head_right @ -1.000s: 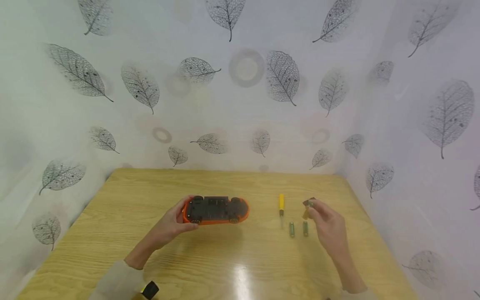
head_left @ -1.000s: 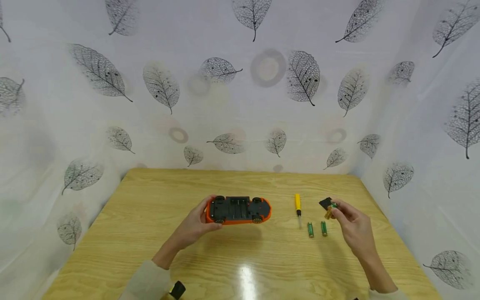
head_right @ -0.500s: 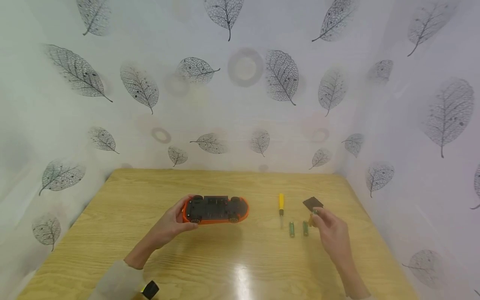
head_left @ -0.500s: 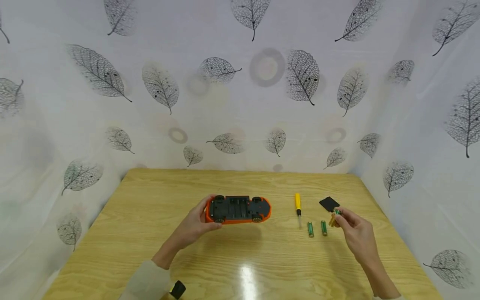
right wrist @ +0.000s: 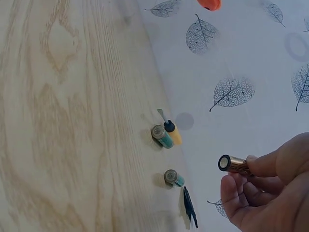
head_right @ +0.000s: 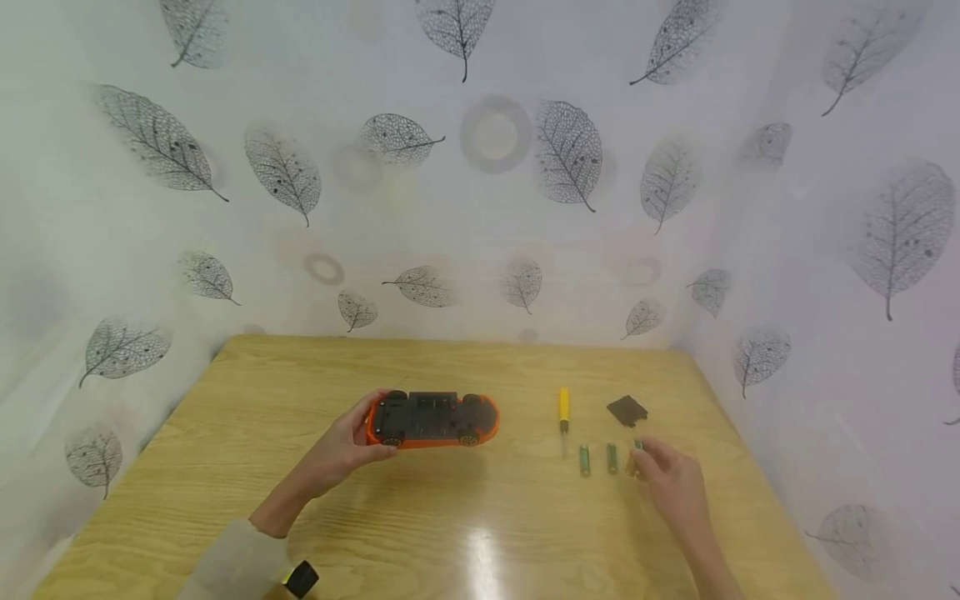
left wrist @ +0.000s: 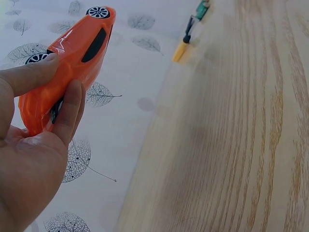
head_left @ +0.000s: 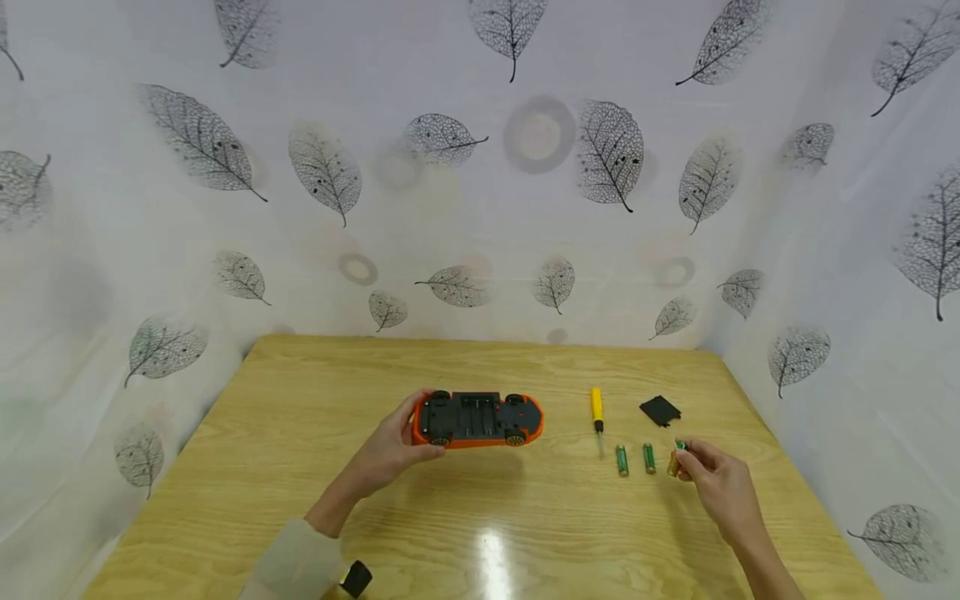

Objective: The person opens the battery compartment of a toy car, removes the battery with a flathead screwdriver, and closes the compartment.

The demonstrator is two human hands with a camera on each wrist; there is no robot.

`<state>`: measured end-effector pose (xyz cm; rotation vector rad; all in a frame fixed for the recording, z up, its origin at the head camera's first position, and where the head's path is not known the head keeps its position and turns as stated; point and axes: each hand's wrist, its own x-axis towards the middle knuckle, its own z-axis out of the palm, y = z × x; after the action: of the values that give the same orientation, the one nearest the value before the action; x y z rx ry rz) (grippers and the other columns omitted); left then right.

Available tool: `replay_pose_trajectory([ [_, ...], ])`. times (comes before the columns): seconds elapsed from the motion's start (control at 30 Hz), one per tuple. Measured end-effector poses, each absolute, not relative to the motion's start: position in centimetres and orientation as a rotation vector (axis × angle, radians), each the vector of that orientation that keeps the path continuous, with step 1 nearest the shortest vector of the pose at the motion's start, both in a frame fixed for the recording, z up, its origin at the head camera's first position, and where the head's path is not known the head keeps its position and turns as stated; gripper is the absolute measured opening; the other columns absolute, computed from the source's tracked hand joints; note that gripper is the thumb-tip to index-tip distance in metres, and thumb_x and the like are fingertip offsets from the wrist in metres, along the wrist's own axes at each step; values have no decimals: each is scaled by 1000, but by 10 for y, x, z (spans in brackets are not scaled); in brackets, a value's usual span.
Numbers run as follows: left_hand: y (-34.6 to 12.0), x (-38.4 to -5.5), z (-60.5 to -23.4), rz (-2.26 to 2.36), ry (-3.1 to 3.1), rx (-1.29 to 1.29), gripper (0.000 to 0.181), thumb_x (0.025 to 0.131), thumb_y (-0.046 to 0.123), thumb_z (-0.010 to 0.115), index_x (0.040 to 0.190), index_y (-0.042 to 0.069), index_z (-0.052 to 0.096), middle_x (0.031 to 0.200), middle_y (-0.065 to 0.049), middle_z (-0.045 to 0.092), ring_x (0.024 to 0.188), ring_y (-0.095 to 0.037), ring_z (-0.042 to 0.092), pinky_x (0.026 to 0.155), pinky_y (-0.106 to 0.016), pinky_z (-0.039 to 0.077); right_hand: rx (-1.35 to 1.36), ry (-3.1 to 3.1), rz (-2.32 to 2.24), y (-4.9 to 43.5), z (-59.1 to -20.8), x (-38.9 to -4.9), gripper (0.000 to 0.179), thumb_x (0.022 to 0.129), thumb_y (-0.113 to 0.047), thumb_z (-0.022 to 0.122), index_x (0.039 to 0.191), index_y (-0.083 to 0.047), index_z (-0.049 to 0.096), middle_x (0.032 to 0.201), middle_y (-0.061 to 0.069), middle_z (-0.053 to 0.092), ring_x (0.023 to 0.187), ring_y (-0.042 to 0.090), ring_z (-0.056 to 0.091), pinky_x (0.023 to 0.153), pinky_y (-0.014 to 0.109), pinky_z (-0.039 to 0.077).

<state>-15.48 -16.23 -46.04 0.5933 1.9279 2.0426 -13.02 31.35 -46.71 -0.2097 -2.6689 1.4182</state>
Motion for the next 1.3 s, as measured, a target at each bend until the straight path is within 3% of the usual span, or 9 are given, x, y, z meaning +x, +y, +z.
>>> replay_pose_trajectory([
  [0.43,-162,-155,-462,2037,1926,587,86,93,-6,72,161,1,19,159,-33,27,133,-34,54,97,-33,56,-382,-2781,1547,322,-480,-132,40,105,-9,61,134,19,56,96,9,73,77,11,66,69,28,61],
  [1.3,-161,-153,-461,2037,1928,592,86,93,-7,72,161,1,20,159,-33,26,135,-37,52,96,-33,56,-401,-2903,1443,327,-496,-136,37,100,-11,67,119,21,64,80,6,71,71,17,69,62,29,61],
])
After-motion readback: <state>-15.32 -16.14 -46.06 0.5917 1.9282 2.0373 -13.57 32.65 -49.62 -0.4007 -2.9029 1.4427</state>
